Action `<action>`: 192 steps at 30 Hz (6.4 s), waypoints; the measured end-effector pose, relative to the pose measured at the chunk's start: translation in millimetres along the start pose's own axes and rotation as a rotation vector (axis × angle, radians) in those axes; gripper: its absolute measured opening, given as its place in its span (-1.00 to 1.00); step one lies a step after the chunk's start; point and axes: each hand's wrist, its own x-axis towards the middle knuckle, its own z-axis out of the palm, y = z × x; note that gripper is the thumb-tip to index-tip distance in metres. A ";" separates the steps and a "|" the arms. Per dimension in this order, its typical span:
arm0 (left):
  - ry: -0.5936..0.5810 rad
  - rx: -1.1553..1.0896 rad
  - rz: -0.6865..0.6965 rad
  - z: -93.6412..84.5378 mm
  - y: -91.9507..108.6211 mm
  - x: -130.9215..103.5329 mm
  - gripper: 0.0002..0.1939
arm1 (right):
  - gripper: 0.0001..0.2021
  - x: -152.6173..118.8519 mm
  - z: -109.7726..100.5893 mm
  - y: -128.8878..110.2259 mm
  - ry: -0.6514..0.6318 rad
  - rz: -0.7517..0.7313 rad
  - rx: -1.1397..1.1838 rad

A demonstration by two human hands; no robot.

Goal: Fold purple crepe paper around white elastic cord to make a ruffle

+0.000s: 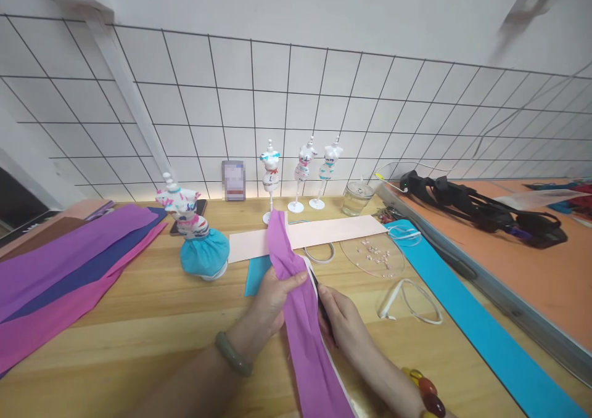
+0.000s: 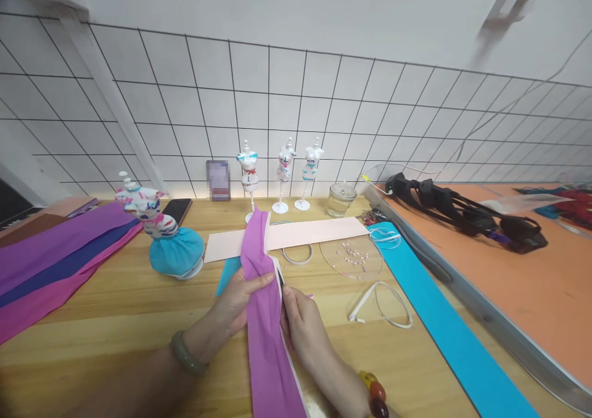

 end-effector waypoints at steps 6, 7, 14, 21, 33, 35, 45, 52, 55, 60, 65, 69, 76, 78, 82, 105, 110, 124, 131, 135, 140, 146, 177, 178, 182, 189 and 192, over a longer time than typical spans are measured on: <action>-0.006 -0.014 -0.002 0.6 5.8 0.4 -0.58 | -0.49 -2.4 1.5 -1.3 -0.067 -0.021 0.095; 0.003 -0.010 0.003 0.4 7.2 0.5 -0.58 | -0.50 -2.8 1.8 -1.7 -0.075 -0.032 0.108; -0.024 0.008 0.053 -6.7 19.5 5.2 -0.70 | -0.52 -5.2 -1.9 -9.8 -0.108 -0.112 0.116; -0.029 -0.013 0.092 -9.1 27.3 7.0 -0.67 | -0.68 2.0 -17.6 -13.8 0.103 -0.110 0.257; -0.239 0.109 -0.146 7.2 4.4 -16.0 -0.53 | -0.57 22.3 -32.7 -11.4 -0.059 0.224 0.519; -0.278 0.131 -0.151 8.1 0.5 -17.7 -0.53 | -0.55 19.8 -30.7 -10.4 -0.035 0.227 0.479; -0.228 0.071 -0.187 4.1 7.0 -7.9 -0.69 | -0.56 15.4 -28.9 -19.9 -0.144 0.160 0.346; -0.085 0.026 -0.079 -1.4 15.9 -1.8 -0.76 | -0.62 14.9 -26.2 -11.7 -0.151 0.198 0.267; -0.177 0.084 -0.125 -3.4 15.6 -2.1 -0.73 | -0.64 15.9 -25.4 -10.7 -0.144 0.146 0.193; -0.174 0.114 -0.191 -5.0 12.5 -2.2 -0.66 | -0.65 17.0 -24.9 -9.1 -0.137 0.058 0.100; -0.097 0.114 -0.149 -5.2 14.4 1.1 -0.71 | -0.65 17.9 -25.1 -9.8 -0.092 0.077 0.093; -0.072 0.113 -0.078 -10.0 13.3 5.8 -0.75 | -0.61 18.4 -25.9 -16.1 -0.101 0.062 0.110; -0.018 0.117 -0.028 -10.7 15.1 7.2 -0.74 | -0.55 23.6 -29.7 -13.7 0.046 0.088 0.134; -0.012 0.116 -0.033 -10.1 16.2 6.8 -0.72 | -0.57 21.6 -30.2 -12.9 0.142 0.022 0.092; 0.029 0.123 0.005 -10.1 17.5 7.2 -0.72 | -0.64 8.5 -27.4 -20.0 0.154 -0.101 -0.020; -0.119 0.063 -0.140 -1.0 25.0 -2.3 -0.75 | -0.60 20.5 -27.3 -7.0 -0.182 0.052 0.040; -0.076 0.060 -0.136 -1.1 21.1 0.0 -0.73 | -0.59 21.7 -24.7 -5.1 -0.074 0.014 0.139; -0.034 0.063 -0.013 -5.0 19.1 3.8 -0.73 | -0.55 9.2 -18.8 -10.5 -0.325 0.167 0.173; -0.061 0.045 -0.070 -0.4 17.6 -2.3 -0.78 | -0.52 2.8 -16.8 -19.8 -0.289 0.078 0.027; -0.105 0.054 -0.125 3.7 16.9 -7.5 -0.80 | -0.54 0.4 -14.7 -22.8 -0.257 0.085 0.066; -0.093 0.073 -0.106 5.6 13.9 -8.3 -0.77 | -0.55 -0.6 -11.4 -20.6 -0.216 0.080 0.132; -0.097 0.079 -0.052 9.4 15.5 -11.5 -0.77 | -0.57 -7.4 -7.7 -23.5 -0.170 0.040 0.168; -0.110 0.088 -0.034 16.2 16.9 -19.5 -0.75 | -0.61 -8.8 -6.9 -24.6 -0.097 -0.015 0.219; -0.107 0.084 -0.036 16.3 16.9 -19.3 -0.73 | -0.62 -8.5 -6.7 -23.5 -0.104 -0.009 0.224; -0.107 0.078 -0.024 15.3 16.1 -17.2 -0.67 | -0.63 -7.9 -6.2 -20.2 -0.121 -0.046 0.233; -0.079 0.109 -0.026 15.6 14.9 -16.5 -0.67 | -0.63 -8.0 -5.5 -21.6 -0.095 -0.080 0.227; -0.077 0.107 -0.024 16.7 15.0 -17.6 -0.65 | -0.62 -8.3 -5.7 -22.2 -0.086 -0.078 0.207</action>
